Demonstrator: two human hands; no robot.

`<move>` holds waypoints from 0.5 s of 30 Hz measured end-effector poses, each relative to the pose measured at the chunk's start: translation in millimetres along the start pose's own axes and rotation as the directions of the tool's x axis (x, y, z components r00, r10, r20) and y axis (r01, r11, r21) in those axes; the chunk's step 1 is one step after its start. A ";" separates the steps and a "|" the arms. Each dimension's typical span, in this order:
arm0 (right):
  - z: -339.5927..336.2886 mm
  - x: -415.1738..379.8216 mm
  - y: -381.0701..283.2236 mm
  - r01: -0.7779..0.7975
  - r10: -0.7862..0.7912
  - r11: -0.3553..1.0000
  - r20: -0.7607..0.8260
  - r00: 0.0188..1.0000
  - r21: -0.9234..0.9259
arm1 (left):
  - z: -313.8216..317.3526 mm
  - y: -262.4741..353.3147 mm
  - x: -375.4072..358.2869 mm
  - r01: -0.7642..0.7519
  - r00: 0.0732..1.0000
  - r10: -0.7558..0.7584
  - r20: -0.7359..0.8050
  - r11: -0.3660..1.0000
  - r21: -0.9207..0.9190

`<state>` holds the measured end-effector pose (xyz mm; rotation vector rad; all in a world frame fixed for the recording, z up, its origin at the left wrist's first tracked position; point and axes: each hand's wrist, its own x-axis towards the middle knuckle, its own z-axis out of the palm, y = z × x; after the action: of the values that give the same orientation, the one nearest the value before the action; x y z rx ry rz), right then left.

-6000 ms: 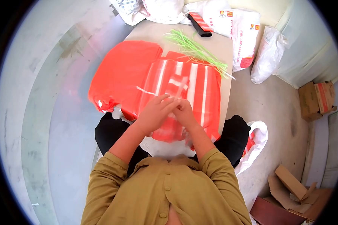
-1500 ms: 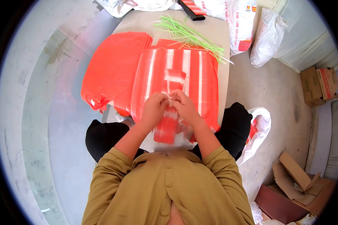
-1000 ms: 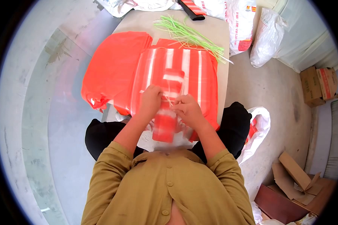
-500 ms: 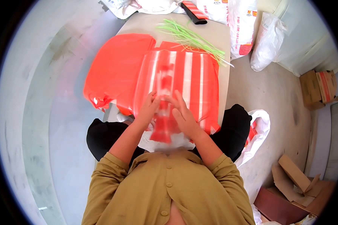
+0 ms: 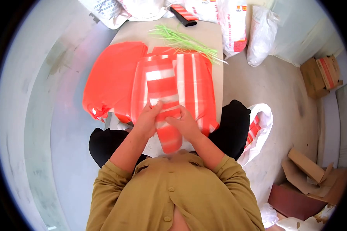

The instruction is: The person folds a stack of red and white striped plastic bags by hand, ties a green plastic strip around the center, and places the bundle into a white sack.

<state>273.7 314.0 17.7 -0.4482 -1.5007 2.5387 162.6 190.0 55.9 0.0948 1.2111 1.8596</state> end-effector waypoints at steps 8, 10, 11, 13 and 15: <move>-35.2 -28.8 -3.4 0.195 -0.193 0.981 -0.080 0.978 0.017 | 31.1 -3.6 -4.6 -0.253 0.960 0.206 0.189 0.927 0.275; -51.3 -47.7 -51.3 0.224 -0.234 0.970 -0.117 0.965 -0.094 | 35.1 -4.2 13.8 -0.355 0.909 0.222 0.352 0.855 0.377; -63.6 -64.8 -82.6 0.118 -0.162 0.972 -0.216 0.963 -0.202 | 41.4 -5.1 19.7 -0.402 0.885 0.232 0.403 0.817 0.413; -118.4 -79.9 -80.6 0.469 -0.493 0.870 -0.243 0.835 -0.154 | 51.8 0.5 24.9 -0.429 0.879 0.198 0.435 0.728 0.535; -173.4 -115.7 -87.2 0.563 -0.568 0.813 -0.414 0.711 -0.148 | 32.1 -3.6 47.9 -0.415 0.908 0.209 0.364 0.577 0.704</move>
<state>439.3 466.7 35.8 -0.4388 -1.2300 1.7936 151.8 246.6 51.7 1.0601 1.8240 1.3973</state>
